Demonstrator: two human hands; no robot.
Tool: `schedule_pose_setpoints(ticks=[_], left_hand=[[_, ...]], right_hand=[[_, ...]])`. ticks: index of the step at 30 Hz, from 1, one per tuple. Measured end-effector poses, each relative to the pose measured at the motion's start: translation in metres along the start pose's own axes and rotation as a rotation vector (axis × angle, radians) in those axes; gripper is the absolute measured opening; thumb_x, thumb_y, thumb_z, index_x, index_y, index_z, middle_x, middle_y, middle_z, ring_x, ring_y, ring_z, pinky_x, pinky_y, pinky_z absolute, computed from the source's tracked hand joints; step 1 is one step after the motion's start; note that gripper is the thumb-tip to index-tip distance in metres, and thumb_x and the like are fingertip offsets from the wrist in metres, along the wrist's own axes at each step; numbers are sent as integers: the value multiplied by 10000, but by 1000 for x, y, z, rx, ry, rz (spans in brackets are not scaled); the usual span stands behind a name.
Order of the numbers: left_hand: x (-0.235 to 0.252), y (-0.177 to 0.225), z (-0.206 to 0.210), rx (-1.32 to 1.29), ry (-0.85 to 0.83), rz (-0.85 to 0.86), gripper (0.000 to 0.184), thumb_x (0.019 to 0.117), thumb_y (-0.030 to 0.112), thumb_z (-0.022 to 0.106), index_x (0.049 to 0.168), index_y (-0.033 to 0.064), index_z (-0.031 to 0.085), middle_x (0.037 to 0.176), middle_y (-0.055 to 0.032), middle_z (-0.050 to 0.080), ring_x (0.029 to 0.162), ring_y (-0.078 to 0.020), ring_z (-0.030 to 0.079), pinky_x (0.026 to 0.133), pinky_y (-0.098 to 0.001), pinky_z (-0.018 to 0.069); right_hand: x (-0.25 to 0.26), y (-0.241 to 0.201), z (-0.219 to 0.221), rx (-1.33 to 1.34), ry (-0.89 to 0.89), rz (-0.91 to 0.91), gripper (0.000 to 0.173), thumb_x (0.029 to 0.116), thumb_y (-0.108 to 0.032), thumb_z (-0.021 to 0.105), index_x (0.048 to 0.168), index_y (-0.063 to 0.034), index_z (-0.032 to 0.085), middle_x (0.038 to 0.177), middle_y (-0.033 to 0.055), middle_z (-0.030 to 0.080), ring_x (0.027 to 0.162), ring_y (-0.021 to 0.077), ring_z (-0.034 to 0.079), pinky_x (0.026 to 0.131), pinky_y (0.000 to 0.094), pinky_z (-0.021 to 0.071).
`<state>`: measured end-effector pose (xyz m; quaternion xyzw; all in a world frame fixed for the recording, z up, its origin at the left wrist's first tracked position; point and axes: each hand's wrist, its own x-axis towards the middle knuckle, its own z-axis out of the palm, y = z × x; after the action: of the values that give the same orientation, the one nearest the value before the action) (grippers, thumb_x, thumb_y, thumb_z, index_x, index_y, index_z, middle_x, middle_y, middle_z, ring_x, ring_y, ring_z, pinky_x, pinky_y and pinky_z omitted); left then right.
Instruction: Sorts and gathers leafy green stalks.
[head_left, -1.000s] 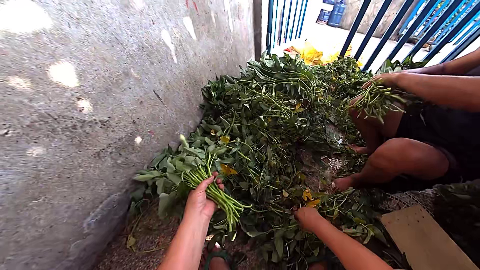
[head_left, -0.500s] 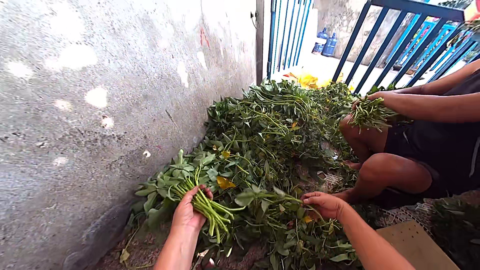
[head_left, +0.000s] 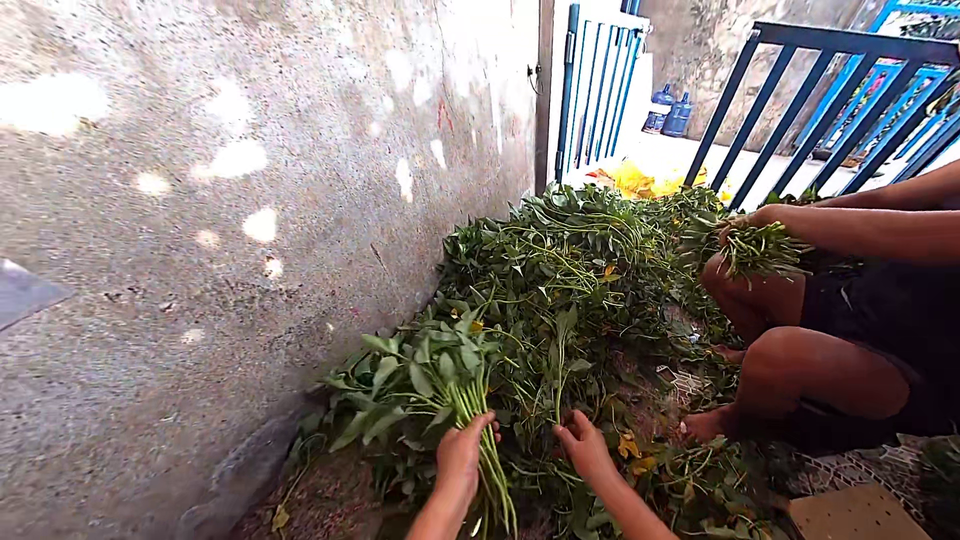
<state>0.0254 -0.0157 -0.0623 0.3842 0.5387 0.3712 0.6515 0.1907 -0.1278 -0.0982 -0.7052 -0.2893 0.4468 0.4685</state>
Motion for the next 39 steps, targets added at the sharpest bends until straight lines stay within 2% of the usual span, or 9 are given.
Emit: schedule_pose_setpoints(ticks=[5,10,16,24,30,32,35,37,39], left_hand=[[-18,-26,14,213,-25,-20,202,971,157,709,1053,-27,696,924,-94,721,800,-158,689,753,-324,582],[-12,-36,10,242,-23,-29,228,935,205,763,1043,6,736,971,-86,743,901,-162,697,854,-353,559],[0,-44,1,109,-63,-76,322,884,126,802,1118,-52,671,1060,-151,728,1011,-212,692,919,-391,554],[17,-32,-6,71,-33,-49,145,939,22,698,1033,-76,649,795,-140,722,683,-206,706,666,-328,607],[32,-2,-18,5,132,-4,166,932,-10,685,1060,-79,604,767,-133,691,643,-192,683,630,-320,598],[41,14,-29,-76,179,44,165,948,-17,660,1081,-85,589,758,-133,686,629,-192,681,617,-320,602],[52,45,-49,-222,215,109,196,987,-21,591,1165,-81,533,801,-150,690,665,-221,711,658,-363,639],[51,55,-55,-239,248,93,176,992,-24,578,1154,-68,528,776,-137,683,641,-204,703,626,-342,630],[49,55,-55,-236,277,45,159,984,-35,581,1131,-63,528,746,-127,664,608,-191,681,591,-323,614]], right_hand=[[-7,9,35,-247,46,-24,330,1046,-253,574,1280,-21,598,1032,163,700,895,280,704,856,473,577],[-19,5,55,-382,32,-105,307,1036,-254,589,1244,-33,636,1136,162,686,1065,285,673,976,463,530],[-23,11,60,-406,2,-200,304,1023,-227,595,1244,-28,659,1154,166,687,1102,279,668,1002,437,525],[-16,1,58,-357,-220,-175,364,1036,-300,592,1183,20,685,1119,200,706,1069,292,683,990,446,528],[-7,-13,67,-473,-360,-270,438,1071,-357,509,1055,47,680,994,215,689,985,330,677,928,491,528],[0,-21,59,-600,-595,-192,462,1066,-375,534,1084,65,673,1023,259,683,1002,387,673,939,570,511],[25,-29,35,-869,-873,106,532,1030,-459,592,1279,4,671,1213,288,670,1121,449,654,976,678,477],[53,-34,19,-872,-715,118,463,1037,-389,590,1314,-28,673,1293,263,655,1240,429,607,1069,662,425],[86,-46,13,-719,-396,-5,379,1063,-285,521,1289,-19,671,1235,221,686,1172,356,661,1052,560,489]])
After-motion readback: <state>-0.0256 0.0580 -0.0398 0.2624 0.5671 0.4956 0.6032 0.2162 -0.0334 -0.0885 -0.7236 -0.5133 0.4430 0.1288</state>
